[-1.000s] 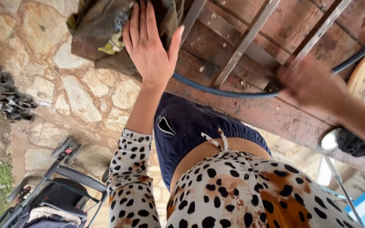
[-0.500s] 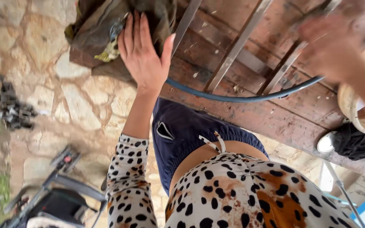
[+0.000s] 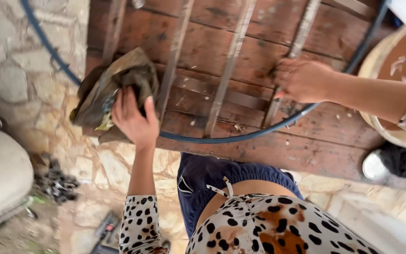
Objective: Cleaning and scrubbing a circular metal and wood frame using a cloth and a sanding block.
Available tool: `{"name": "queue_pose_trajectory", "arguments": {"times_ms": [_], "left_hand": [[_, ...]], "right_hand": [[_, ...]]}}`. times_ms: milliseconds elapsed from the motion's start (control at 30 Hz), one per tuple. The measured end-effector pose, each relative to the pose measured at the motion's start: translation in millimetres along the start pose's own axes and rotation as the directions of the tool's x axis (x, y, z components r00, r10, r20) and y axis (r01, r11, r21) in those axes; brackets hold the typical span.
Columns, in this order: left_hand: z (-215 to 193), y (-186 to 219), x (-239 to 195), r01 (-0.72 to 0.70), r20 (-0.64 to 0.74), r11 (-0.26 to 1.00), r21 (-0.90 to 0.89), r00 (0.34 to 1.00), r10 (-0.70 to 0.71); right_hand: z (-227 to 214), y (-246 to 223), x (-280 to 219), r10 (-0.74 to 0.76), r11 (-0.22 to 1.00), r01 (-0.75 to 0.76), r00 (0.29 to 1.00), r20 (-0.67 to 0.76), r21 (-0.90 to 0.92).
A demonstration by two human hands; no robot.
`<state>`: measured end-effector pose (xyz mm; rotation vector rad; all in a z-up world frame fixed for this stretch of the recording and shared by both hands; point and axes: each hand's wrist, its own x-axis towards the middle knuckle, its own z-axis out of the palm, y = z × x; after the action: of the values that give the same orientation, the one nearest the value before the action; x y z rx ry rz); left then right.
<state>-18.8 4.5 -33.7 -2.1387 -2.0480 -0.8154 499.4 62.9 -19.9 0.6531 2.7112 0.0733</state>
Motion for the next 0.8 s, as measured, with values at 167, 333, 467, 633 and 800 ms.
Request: {"name": "queue_pose_trajectory", "arguments": {"times_ms": [167,333,467,633,800], "left_hand": [[-23.8,43.3,12.7,-0.045,0.042,0.995,0.085,0.998,0.042],[-18.8,165.3,28.4,-0.165,0.216,0.978,-0.126,0.958,0.19],[43.5,195.6,36.3,-0.242,0.419,0.968,0.065,0.887,0.194],[69.7,200.3,70.5,-0.192,0.415,0.925,0.329,0.909,0.041],[71.8,209.7,81.9,-0.054,0.263,0.996,0.069,0.964,0.034]], "right_hand": [[-49.9,62.3,7.8,0.029,0.922,0.111,0.936,0.352,-0.372],[-118.6,13.2,18.1,-0.009,0.967,0.152,0.822,0.57,-0.203],[-3.3,-9.0,8.7,0.268,0.958,-0.275,0.96,0.081,0.079],[-36.3,-11.8,9.4,0.224,0.958,-0.262,0.938,0.263,0.116],[-23.3,-21.4,10.2,0.121,0.985,-0.139,0.977,0.177,0.099]]}}
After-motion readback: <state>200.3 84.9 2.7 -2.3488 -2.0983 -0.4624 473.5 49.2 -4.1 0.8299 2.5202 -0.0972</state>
